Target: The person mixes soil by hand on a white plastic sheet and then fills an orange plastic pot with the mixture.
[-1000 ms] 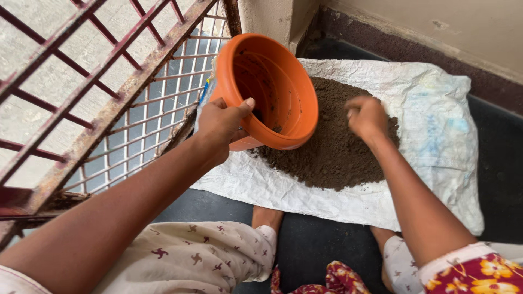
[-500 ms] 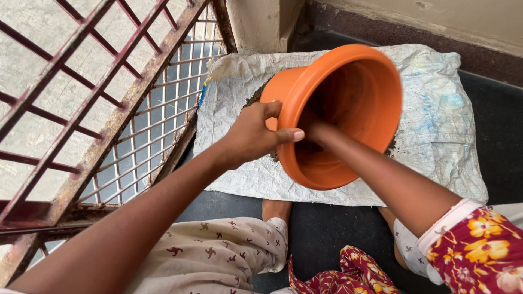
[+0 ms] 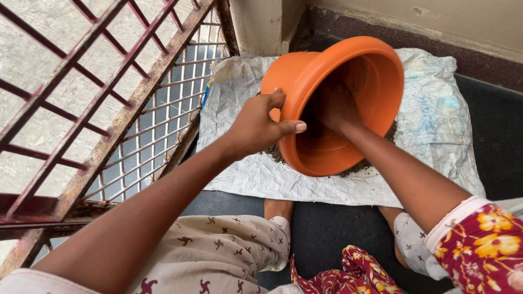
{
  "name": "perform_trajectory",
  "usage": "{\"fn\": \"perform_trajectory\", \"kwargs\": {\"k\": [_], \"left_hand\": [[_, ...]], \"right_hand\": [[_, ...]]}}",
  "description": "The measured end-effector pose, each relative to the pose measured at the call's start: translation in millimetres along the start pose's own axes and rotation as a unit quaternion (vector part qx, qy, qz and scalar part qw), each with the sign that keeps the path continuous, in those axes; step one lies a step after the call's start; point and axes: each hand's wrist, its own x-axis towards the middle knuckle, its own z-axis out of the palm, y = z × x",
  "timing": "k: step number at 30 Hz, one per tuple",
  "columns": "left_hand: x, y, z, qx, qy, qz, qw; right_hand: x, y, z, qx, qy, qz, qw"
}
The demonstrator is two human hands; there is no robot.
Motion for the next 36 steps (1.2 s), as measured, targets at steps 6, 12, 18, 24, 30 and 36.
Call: {"fn": "perform_trajectory", "kwargs": {"k": [6, 12, 18, 24, 30, 36], "left_hand": [[1, 18, -1, -0.085, -0.023, -0.077, 0.993], [-3, 10, 1, -0.097, -0.025, -0.031, 0.994], [-7, 15, 2, -0.075, -0.023, 0.004, 0.997], [0, 21, 0, -0.174, -0.009, -0.040, 0.984], [9, 25, 6, -0.250, 0.005, -0.100, 0.963], [13, 16, 10, -0.294, 0.038, -0.168, 0.940]], "right_hand": [[7, 15, 46, 0.151, 0.109, -0.054, 0.981], [-7, 3, 91, 0.552, -0.008, -0.103, 0.828], [-29, -35, 66, 0.825, -0.110, 0.094, 0.546], [-18, -57, 13, 0.730, -0.098, 0.135, 0.663], [-1, -42, -1, 0.682, -0.065, 0.199, 0.701], [47, 1, 23, 0.860, -0.135, 0.244, 0.428]]}}
